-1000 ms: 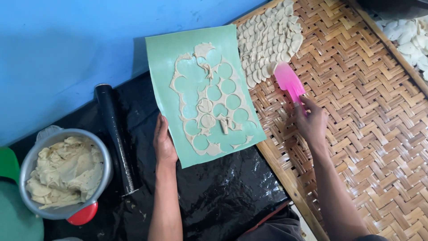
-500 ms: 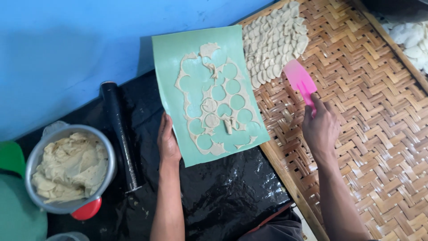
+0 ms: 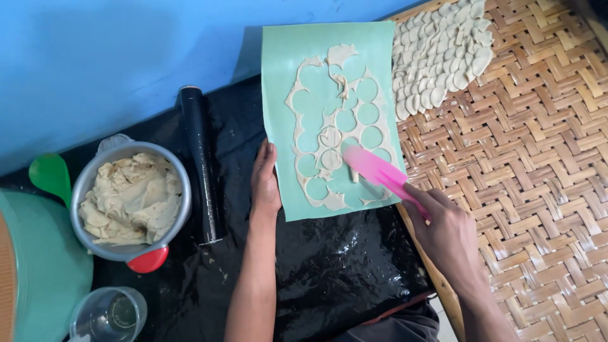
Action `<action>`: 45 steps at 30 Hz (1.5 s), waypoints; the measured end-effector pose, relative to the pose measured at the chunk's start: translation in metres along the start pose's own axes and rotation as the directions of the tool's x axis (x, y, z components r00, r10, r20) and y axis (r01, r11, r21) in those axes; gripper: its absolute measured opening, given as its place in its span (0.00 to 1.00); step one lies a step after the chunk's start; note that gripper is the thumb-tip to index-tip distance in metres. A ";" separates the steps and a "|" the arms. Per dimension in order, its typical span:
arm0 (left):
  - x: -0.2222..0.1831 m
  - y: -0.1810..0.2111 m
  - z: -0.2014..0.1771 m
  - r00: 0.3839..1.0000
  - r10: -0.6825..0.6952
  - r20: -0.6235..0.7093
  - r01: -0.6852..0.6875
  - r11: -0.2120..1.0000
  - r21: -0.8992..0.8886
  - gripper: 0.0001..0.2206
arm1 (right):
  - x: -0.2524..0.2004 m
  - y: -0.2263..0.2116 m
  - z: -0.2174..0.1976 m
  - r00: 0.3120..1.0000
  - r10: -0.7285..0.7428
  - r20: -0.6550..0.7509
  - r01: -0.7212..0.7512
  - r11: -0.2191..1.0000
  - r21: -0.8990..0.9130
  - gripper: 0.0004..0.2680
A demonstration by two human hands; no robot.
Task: Spreading and rolling dough onto a sheet to create chips.
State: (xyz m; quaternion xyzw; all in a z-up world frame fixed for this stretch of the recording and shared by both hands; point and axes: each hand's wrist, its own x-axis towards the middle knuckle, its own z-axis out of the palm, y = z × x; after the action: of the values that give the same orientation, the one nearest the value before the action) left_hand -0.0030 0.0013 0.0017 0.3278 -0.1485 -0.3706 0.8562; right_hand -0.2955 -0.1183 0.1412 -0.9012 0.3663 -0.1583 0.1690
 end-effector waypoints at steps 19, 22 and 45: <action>-0.002 0.003 0.005 1.000 -0.014 -0.018 0.015 0.998 0.053 0.21 | 0.002 -0.014 0.022 0.998 0.066 -0.025 -0.067 0.997 -0.039 0.10; -0.001 0.000 0.001 1.000 0.000 -0.024 0.001 0.999 0.043 0.21 | -0.004 -0.016 0.018 0.997 0.026 -0.078 -0.029 0.999 -0.044 0.09; -0.005 0.008 0.011 1.000 -0.014 -0.008 0.015 0.998 0.066 0.21 | 0.004 -0.012 0.025 0.997 -0.035 -0.070 0.036 0.999 0.015 0.10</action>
State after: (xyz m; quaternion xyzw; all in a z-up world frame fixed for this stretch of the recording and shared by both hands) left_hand -0.0077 0.0036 0.0152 0.3582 -0.1552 -0.3705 0.8428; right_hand -0.2748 -0.1085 0.1243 -0.9001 0.3544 -0.1957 0.1607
